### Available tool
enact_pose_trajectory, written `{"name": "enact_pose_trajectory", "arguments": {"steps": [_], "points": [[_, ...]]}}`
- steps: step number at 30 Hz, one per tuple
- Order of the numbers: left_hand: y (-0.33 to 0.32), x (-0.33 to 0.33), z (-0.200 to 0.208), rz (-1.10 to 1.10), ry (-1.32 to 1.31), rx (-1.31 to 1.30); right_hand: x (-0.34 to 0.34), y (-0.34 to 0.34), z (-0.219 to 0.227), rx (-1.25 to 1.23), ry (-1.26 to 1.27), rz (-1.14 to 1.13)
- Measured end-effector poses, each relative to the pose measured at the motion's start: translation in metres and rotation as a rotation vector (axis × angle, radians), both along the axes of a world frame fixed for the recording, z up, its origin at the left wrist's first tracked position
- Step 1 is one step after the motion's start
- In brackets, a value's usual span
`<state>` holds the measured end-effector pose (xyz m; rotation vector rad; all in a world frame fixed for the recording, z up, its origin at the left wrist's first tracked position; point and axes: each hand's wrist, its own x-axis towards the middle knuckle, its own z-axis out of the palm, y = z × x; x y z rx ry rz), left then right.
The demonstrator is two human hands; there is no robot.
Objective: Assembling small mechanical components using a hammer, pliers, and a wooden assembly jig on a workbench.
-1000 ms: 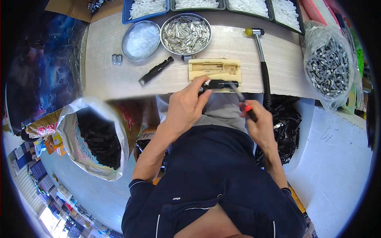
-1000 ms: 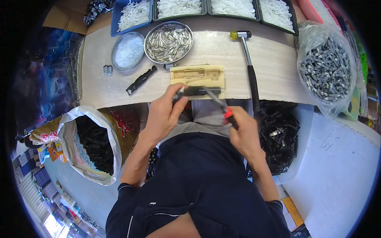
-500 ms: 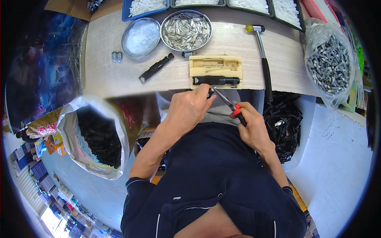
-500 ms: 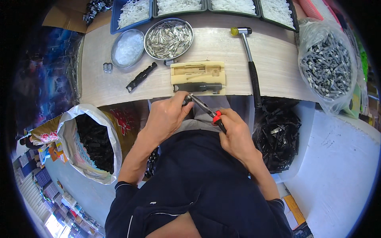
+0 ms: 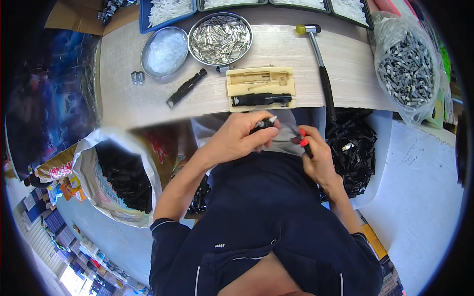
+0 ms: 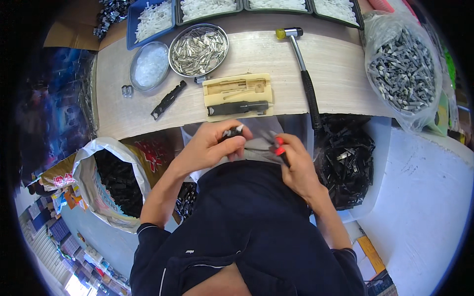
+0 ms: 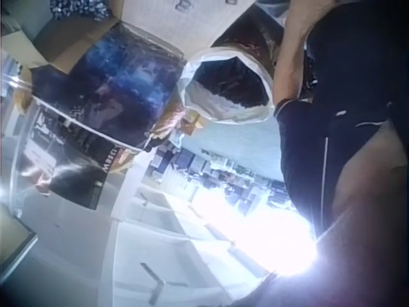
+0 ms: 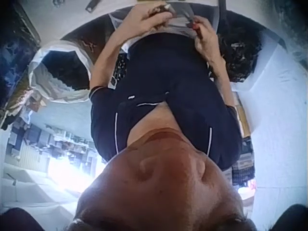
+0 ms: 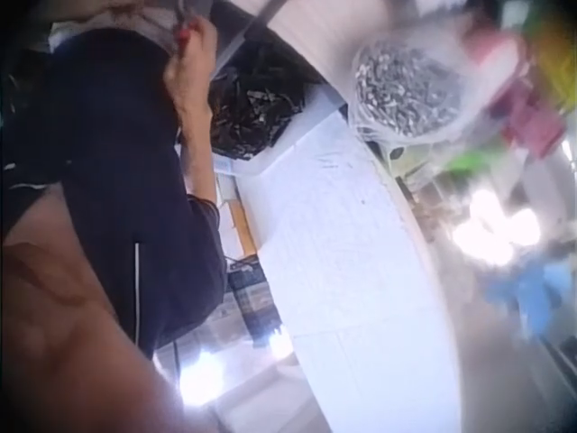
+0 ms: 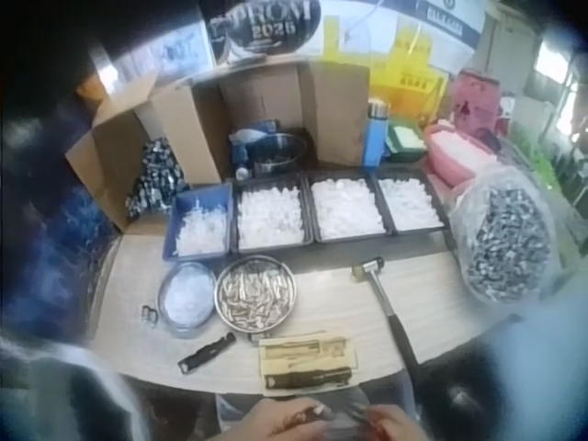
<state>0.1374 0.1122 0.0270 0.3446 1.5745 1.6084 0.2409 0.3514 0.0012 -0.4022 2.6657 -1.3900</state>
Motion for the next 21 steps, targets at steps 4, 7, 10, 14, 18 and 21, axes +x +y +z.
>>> {"name": "enact_pose_trajectory", "arguments": {"steps": [4,7,10,14,18,21], "points": [[0.014,-0.021,-0.01,0.155,0.747,-0.161,0.012,0.005,-0.015,0.113,-0.073,-0.36],[0.03,-0.033,-0.008,0.137,0.973,-0.282,0.007,0.004,-0.017,0.146,-0.128,-0.383],[0.04,-0.04,-0.008,0.154,1.313,-0.376,0.002,-0.001,-0.013,0.09,-0.119,-0.35],[0.043,-0.044,-0.017,-0.036,1.481,-0.481,-0.003,-0.003,-0.005,0.039,-0.11,-0.344],[0.044,-0.045,-0.017,-0.044,1.681,-0.459,-0.005,-0.004,-0.004,0.087,-0.031,-0.3],[0.037,-0.045,-0.015,-0.071,1.677,-0.471,-0.008,-0.002,0.002,0.089,-0.025,-0.24]]}}
